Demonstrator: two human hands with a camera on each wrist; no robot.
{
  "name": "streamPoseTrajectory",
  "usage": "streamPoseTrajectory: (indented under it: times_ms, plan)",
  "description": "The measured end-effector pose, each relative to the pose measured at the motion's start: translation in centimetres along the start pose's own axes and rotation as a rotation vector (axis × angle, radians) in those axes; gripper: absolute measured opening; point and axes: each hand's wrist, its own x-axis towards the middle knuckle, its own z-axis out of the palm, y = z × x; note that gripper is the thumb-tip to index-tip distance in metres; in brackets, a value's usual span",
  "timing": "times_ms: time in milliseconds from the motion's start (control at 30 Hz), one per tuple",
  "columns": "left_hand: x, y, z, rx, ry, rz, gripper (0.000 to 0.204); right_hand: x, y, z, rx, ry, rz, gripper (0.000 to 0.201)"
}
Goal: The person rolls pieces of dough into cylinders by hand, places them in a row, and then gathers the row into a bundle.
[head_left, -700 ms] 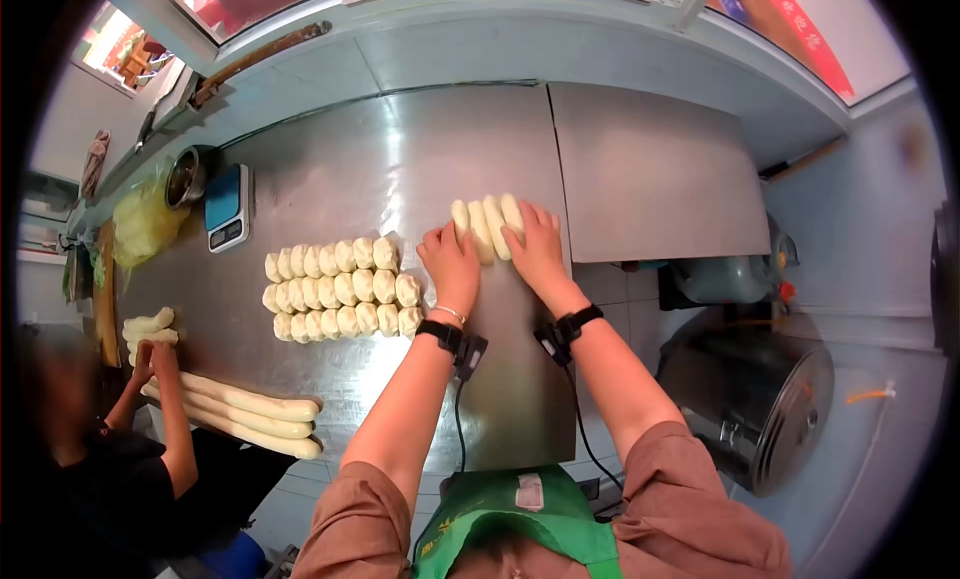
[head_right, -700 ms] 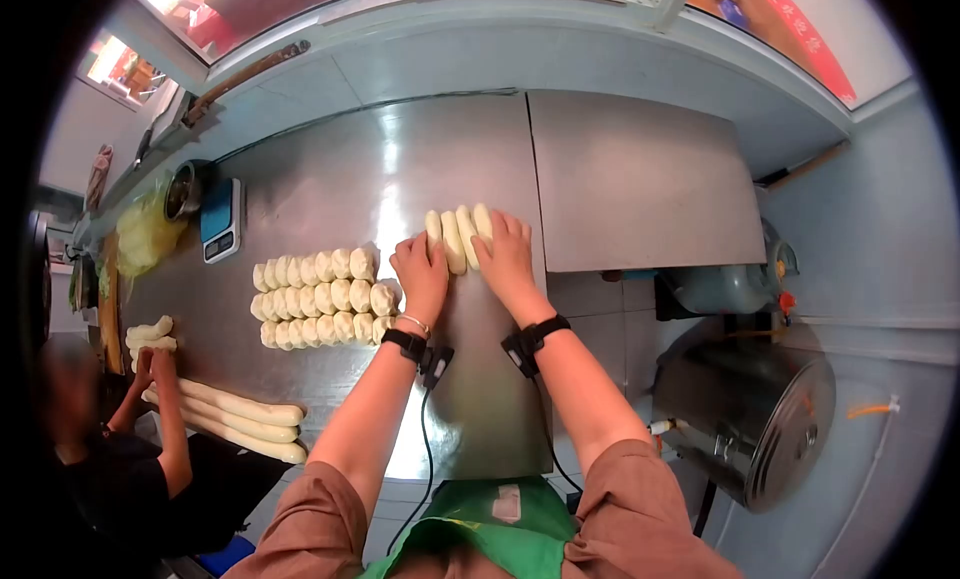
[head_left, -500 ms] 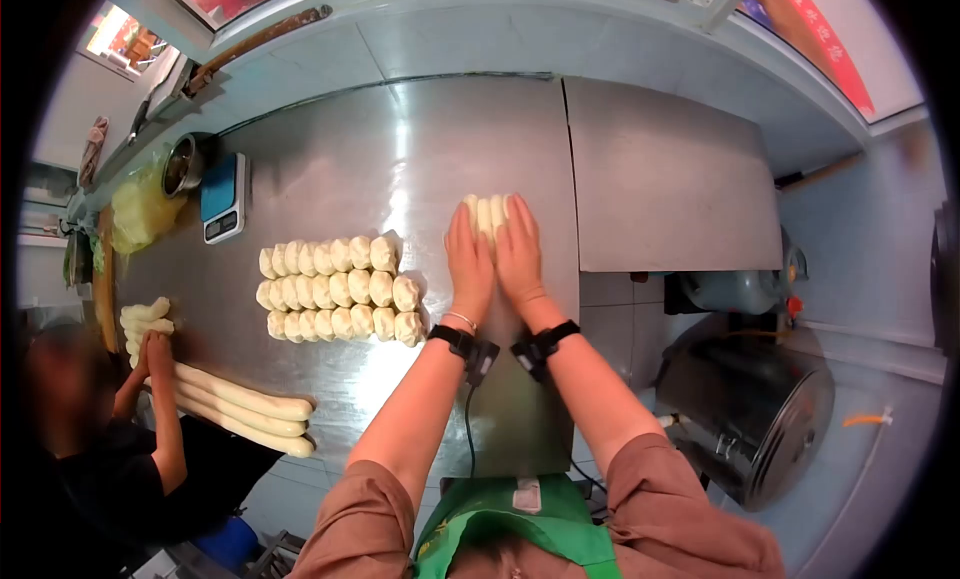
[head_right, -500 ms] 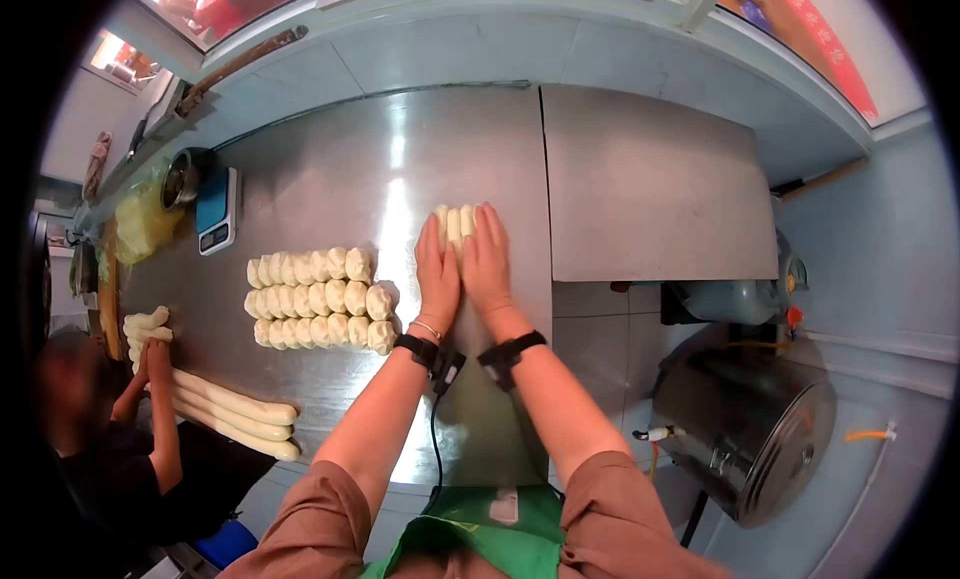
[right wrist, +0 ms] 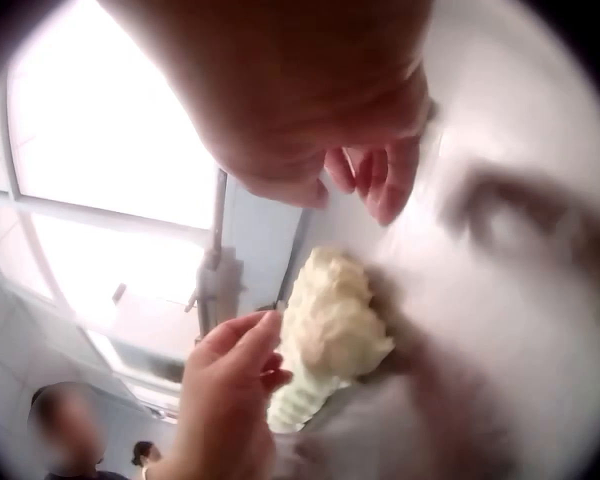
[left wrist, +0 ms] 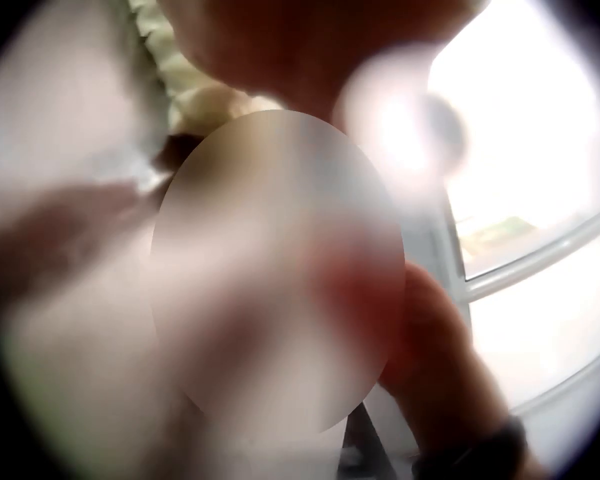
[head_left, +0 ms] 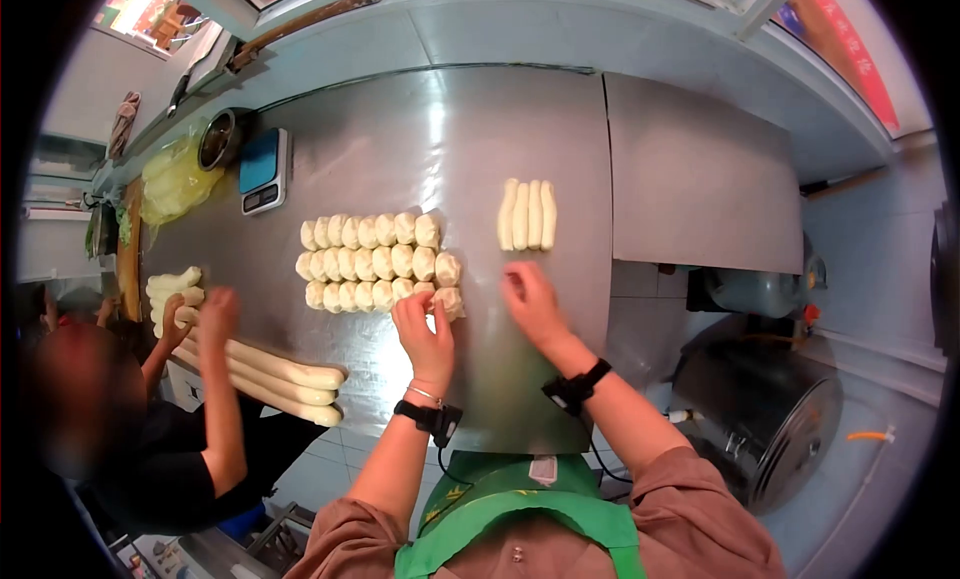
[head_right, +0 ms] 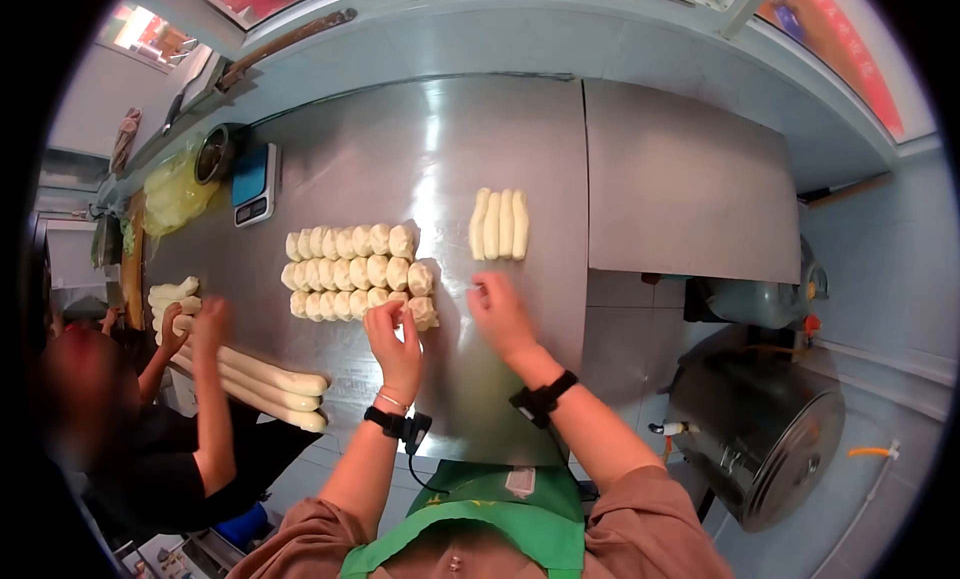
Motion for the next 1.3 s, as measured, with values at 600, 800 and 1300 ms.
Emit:
streamPoseTrajectory:
  times_ms: [600,800,1300]
  plan:
    - [-6.3,-2.6,-5.3,-0.175,-0.411,0.433,0.061,-8.5,0.7,-2.4,-0.37,-0.014,-0.207,0.044]
    - [-16.6,-5.8,-9.4,0.144,-0.739,0.621,0.07,-26.0,2.8,0.8,-0.849,-0.022,-0.299,0.058]
    - [-16.2,-5.9,-4.2,0.337,-0.707,0.609,0.074,-27.8,5.9,4.0,-1.004,0.015,-0.175,0.066]
